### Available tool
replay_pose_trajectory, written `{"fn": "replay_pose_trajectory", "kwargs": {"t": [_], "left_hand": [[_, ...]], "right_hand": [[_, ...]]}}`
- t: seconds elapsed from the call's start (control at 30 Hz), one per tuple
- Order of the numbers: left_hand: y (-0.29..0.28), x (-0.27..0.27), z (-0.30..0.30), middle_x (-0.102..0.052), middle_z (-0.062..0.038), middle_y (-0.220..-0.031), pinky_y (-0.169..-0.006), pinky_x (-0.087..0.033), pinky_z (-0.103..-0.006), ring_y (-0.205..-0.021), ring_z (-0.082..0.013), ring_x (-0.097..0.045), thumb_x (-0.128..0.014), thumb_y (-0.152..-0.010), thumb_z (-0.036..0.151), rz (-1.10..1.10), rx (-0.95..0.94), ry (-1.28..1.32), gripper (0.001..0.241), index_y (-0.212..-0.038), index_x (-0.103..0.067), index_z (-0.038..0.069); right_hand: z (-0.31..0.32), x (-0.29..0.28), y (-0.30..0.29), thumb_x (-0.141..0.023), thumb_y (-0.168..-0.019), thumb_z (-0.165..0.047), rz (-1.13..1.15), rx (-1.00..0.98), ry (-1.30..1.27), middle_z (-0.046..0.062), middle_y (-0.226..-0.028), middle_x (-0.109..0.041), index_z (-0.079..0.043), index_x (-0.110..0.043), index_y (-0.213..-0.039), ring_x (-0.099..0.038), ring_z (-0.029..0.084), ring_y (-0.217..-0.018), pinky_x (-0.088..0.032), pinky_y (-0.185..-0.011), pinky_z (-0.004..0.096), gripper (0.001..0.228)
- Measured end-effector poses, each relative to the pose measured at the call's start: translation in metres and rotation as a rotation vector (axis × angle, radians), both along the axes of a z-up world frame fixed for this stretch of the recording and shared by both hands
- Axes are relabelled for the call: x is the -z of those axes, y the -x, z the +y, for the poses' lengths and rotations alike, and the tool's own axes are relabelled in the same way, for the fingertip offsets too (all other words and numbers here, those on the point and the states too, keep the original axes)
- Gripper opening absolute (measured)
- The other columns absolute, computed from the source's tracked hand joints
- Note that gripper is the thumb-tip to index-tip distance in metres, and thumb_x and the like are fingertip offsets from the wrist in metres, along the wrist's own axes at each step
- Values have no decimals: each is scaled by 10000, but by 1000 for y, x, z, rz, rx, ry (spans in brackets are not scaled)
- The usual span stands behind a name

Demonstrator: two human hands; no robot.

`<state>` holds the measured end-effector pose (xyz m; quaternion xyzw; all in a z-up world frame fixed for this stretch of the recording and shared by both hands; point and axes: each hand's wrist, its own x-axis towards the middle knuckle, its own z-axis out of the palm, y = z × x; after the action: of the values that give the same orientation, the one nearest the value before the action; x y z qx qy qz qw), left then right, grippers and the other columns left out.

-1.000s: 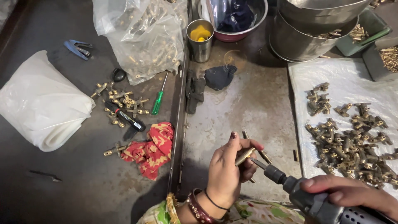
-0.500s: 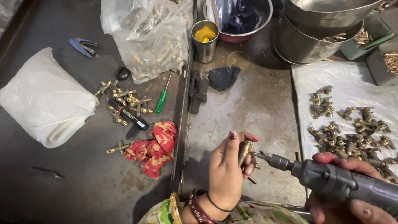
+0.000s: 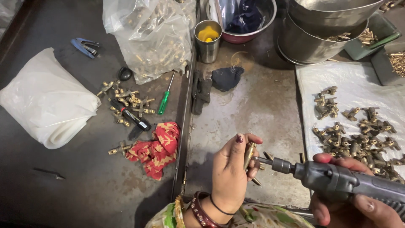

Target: The person picks small brass fittings one at a time from a pile, holds each against a spinning rotary tool to grind or deburr it, and occasionally wipes the parts with a red cloth. Processed pieces are set back on the work surface.

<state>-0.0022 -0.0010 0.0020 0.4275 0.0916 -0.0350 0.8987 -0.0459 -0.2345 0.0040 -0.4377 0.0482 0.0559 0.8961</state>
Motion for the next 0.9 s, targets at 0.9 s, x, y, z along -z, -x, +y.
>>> {"fn": "replay_pose_trajectory", "kwargs": {"t": [0.9], "left_hand": [[-29, 95, 17, -535, 31, -684, -490, -358, -207, -559, -48, -444, -556, -1050, 245, -8, 163, -256, 291, -1253, -692, 87]], "right_hand": [[-15, 6, -5, -729, -848, -66, -153, 119, 94, 330, -1411, -540, -1, -563, -1312, -640, 457, -1086, -572, -591, 489, 496]]}}
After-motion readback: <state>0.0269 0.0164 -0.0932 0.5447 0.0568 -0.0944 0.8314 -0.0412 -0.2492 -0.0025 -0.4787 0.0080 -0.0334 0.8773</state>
